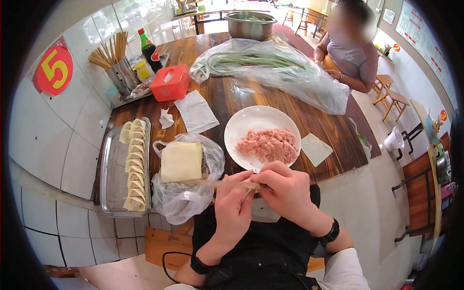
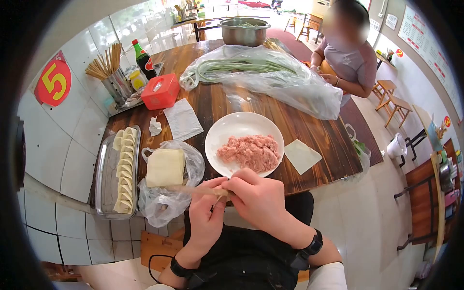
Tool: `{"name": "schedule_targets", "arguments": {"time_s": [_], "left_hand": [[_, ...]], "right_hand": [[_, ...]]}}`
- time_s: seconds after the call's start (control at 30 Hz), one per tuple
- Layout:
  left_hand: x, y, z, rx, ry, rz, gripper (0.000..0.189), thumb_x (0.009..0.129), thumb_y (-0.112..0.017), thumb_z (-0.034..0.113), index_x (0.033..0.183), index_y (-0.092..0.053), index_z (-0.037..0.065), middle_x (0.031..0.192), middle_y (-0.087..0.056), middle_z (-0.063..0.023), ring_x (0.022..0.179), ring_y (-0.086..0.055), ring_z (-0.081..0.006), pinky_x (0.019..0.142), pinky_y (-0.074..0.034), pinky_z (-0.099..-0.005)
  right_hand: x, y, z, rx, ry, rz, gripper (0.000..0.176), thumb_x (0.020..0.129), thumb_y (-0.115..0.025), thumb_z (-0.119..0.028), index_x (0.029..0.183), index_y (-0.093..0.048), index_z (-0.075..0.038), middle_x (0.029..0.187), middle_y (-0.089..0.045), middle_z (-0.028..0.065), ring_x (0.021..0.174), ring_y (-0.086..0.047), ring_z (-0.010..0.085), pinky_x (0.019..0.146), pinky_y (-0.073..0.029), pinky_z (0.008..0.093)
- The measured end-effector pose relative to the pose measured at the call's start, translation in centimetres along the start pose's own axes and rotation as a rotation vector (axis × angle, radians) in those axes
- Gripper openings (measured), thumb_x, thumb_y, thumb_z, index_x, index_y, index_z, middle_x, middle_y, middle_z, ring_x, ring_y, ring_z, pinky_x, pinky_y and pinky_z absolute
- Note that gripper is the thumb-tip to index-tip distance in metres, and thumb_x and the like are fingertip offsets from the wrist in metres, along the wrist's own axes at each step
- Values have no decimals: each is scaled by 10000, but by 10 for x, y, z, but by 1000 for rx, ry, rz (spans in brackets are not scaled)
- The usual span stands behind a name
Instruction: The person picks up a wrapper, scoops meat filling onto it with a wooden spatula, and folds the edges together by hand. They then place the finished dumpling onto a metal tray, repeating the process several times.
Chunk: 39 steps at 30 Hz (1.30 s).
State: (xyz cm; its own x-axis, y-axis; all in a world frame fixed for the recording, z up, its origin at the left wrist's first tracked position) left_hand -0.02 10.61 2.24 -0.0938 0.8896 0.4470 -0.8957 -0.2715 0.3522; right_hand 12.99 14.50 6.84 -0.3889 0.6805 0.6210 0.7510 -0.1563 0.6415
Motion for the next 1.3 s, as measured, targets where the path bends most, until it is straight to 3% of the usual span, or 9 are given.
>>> {"name": "schedule_targets", "arguments": {"time_s": [0.2,0.27,0.37,0.57,0.7,0.87,1.0,1.1,1.3], "left_hand": [[-12,-11,-13,-397,163,10,426,967,-593,25,1387,-525,13,1380,-565,-110,1243,-561,-201,1055,-464,-341],[-22,-19,-22,-1086,454,4,434,989,-581,27,1407,-471,-12,1354,-576,-129,1219,-576,-197,1017,-485,-318],[-28,-3,-15,-940,439,-48,449,1009,-583,82,1432,-454,4,1314,-613,-106,1171,-597,-161,993,-508,-326],[-7,95,-3,-1149,621,-33,434,1032,-472,46,1465,-436,36,1411,-550,-140,1143,-612,-180,912,-545,-302],[45,200,-40,-719,480,192,369,1008,-506,64,1373,-513,5,1199,-594,-56,964,-566,-90,834,-478,-220],[105,295,-134,149,219,147,341,965,-563,36,1303,-591,13,1151,-612,-35,1015,-572,-119,886,-461,-247],[121,309,-172,414,129,-14,370,929,-623,69,1296,-595,41,1121,-642,-43,1000,-592,-133,880,-474,-276],[121,306,-175,545,214,-44,313,887,-628,117,1193,-630,49,1068,-669,-122,999,-651,-263,880,-507,-352],[113,294,-170,1016,-136,-82,232,816,-626,90,1048,-641,96,1041,-682,-102,984,-645,-315,836,-513,-427]], "right_hand": [[-2,1,13,326,-212,-54,166,726,-779,-33,763,-619,-56,734,-590,49,590,-594,201,534,-464,300],[-5,-5,20,518,-367,-100,199,714,-784,3,753,-590,-10,709,-552,62,608,-570,141,542,-444,289],[-17,-22,19,777,-594,-154,181,764,-796,-15,769,-615,-18,774,-589,-35,670,-505,0,541,-389,195],[-19,3,11,912,-713,-112,265,748,-750,48,978,-649,-35,718,-497,-78,627,-408,3,569,-331,188],[-43,6,52,842,-724,14,203,775,-698,68,936,-629,-35,722,-510,-71,641,-416,9,579,-333,190],[-58,11,56,705,-827,1,117,803,-655,18,841,-578,-61,689,-475,-73,624,-416,16,584,-322,198],[-66,15,62,648,-833,32,120,795,-662,11,829,-573,-64,673,-453,-73,617,-405,19,578,-309,202],[-67,20,66,583,-842,16,123,791,-666,7,820,-571,-65,674,-455,-71,617,-409,21,578,-309,202],[-66,16,69,591,-868,20,122,792,-672,-6,818,-568,-65,677,-465,-68,622,-412,19,584,-310,198]]}}
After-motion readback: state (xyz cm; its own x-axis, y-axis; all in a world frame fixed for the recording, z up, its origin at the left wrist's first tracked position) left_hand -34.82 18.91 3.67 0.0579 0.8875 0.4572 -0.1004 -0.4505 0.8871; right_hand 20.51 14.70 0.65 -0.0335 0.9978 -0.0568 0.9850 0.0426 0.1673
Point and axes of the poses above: each hand's wrist, its own x-axis towards the middle knuckle, its own y-axis out of the back of the hand, z = x × y, the point moved 6 cm from there along x, towards the middle knuckle
